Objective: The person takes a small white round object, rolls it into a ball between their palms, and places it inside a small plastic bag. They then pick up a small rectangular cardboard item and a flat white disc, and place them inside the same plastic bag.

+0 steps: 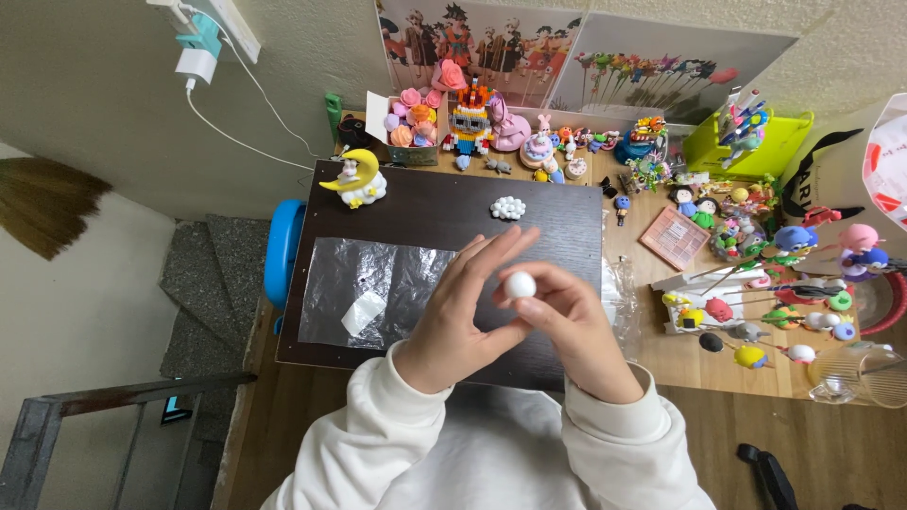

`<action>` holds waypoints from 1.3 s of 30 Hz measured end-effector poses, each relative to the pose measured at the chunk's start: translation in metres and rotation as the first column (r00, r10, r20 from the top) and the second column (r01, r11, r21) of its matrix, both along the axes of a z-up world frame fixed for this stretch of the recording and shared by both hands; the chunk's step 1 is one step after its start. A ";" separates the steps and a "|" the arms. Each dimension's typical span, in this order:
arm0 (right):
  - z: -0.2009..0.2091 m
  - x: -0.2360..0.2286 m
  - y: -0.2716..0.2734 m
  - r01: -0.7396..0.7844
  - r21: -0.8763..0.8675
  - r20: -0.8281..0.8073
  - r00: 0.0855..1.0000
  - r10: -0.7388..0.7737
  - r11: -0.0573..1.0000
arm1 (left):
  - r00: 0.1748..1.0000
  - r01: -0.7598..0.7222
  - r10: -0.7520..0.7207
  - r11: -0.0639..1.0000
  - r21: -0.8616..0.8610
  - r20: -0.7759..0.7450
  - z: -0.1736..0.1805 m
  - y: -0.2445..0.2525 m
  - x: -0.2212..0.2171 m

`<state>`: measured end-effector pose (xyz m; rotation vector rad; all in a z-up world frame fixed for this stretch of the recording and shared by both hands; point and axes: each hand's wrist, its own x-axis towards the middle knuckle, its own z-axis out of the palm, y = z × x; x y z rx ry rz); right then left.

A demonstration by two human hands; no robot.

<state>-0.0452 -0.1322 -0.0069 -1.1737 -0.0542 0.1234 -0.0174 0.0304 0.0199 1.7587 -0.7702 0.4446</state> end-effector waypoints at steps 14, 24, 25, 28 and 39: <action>0.026 -0.003 -0.010 0.647 -0.523 0.734 0.673 -0.093 0.555 | 0.612 0.074 -0.542 0.764 -0.641 -0.576 -0.013 -0.004 -0.005; 0.016 -0.001 -0.014 0.246 -0.214 0.314 0.934 -0.172 0.945 | 0.874 0.057 -0.235 0.919 -0.390 -0.426 0.003 -0.003 0.004; 0.020 -0.002 -0.012 0.205 -0.210 0.221 0.962 -0.158 0.956 | 0.914 0.040 -0.165 0.946 -0.321 -0.372 0.004 -0.002 0.005; 0.002 -0.001 -0.012 0.094 -0.094 0.075 0.993 -0.087 0.991 | 0.959 0.023 -0.087 0.973 -0.230 -0.270 0.006 0.000 0.009; -0.058 0.002 -0.004 -0.083 0.495 -0.074 0.988 0.138 0.865 | 0.964 0.094 -0.158 0.955 -0.281 -0.213 0.005 -0.003 0.009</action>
